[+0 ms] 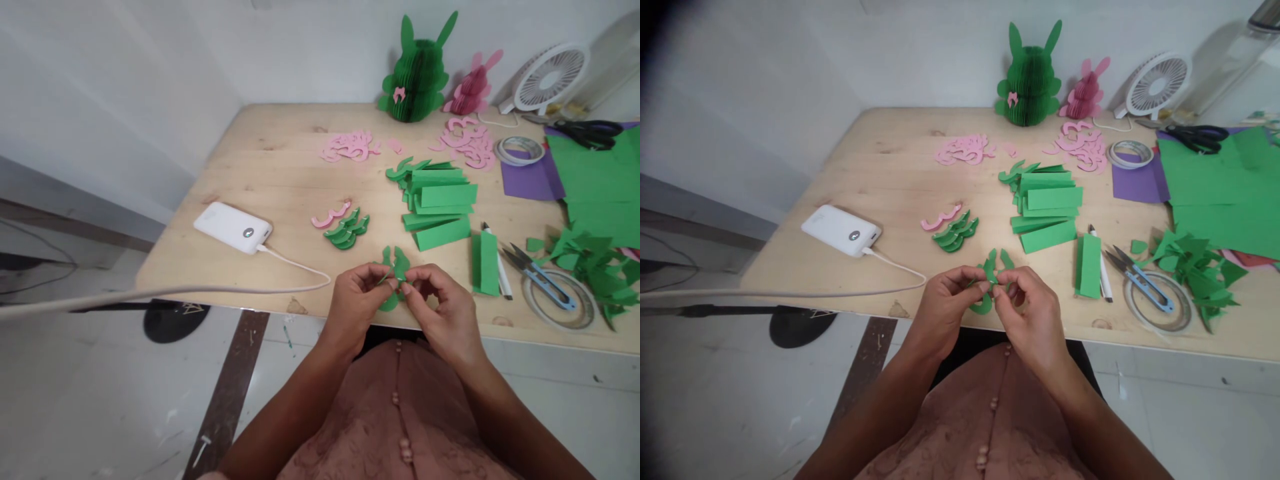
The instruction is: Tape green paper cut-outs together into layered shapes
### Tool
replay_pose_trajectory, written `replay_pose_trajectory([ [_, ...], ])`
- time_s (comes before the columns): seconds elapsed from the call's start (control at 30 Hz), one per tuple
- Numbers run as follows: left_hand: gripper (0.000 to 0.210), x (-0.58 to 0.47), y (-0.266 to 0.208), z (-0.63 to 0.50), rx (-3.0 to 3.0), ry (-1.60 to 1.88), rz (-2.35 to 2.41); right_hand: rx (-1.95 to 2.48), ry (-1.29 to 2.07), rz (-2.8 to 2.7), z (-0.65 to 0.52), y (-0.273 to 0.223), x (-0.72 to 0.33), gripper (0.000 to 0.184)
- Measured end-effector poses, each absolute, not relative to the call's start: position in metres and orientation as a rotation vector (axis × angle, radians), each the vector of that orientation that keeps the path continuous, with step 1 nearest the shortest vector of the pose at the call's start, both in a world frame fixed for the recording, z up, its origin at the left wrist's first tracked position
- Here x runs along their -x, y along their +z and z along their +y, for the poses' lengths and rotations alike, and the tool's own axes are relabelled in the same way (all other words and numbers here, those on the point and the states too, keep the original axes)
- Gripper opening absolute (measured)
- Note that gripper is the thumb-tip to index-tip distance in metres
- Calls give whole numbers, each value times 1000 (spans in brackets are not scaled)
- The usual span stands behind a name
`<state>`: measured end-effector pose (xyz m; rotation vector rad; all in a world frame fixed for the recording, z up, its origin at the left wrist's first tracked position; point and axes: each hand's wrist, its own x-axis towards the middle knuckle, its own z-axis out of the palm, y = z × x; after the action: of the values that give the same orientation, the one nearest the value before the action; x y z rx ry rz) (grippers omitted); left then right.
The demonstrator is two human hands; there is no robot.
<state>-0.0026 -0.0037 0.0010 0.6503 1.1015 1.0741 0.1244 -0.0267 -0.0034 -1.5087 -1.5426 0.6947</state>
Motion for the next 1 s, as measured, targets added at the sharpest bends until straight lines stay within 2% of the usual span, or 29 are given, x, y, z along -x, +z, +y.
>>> replay_pose_trajectory([
  [1.0,12,2,2,-6,-726,1004,1098,1537,997,-1282,-28,-7,-123,9],
])
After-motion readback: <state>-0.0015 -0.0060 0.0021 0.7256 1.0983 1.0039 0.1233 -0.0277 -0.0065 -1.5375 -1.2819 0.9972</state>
